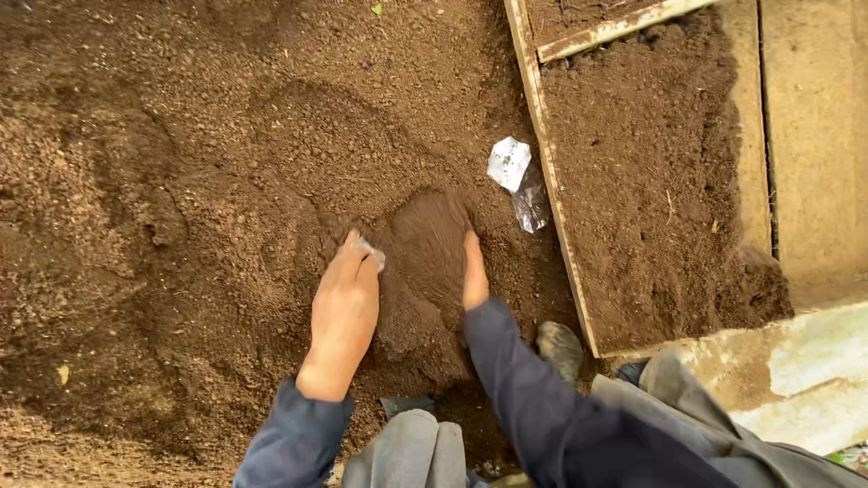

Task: The person kneels on the ground and repeatedly scoops soil from a large pile into a wooden seed tray. They use their hands to level the soil within the tray's compartments and smooth the surface.

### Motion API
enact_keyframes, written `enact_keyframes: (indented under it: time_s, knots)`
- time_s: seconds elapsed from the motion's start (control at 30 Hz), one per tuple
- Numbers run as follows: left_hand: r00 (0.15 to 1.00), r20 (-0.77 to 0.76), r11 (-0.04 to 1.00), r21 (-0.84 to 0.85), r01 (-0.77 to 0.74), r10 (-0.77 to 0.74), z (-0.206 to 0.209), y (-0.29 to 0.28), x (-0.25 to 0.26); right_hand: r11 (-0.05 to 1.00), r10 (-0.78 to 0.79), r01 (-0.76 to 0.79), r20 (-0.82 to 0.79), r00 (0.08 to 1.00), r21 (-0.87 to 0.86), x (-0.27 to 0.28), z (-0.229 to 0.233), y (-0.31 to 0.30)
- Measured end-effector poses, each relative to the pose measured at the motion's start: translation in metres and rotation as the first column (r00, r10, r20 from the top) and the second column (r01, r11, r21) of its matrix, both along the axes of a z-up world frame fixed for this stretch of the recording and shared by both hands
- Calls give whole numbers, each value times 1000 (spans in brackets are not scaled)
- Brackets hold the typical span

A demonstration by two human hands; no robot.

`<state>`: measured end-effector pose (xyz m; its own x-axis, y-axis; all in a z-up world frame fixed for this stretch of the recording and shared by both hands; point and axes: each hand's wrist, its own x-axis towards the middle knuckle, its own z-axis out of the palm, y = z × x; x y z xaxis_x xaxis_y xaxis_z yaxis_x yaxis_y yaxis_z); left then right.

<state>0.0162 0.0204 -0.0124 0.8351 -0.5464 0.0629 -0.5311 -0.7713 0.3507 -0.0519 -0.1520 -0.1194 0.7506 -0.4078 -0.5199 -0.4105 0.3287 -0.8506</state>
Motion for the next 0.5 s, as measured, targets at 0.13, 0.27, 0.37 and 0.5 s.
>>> enact_keyframes:
  time_s: [0.13,0.27,0.37,0.5]
  knots:
    - [989,-145,983,185,17,10,-59,-12,0,925,336,-338,-41,941,-176,78,37,-13]
    - [962,-267,955,294,29,53,-100,-3,-10,965,127,-184,277,952,188,124,-85,-14]
    - [908,-395,926,376,23,138,-7,-21,33,918,392,-397,161,906,0,89,-55,-4]
    - [882,-442,901,431,51,161,-14,-21,32,837,495,-544,346,797,55,100,-42,3]
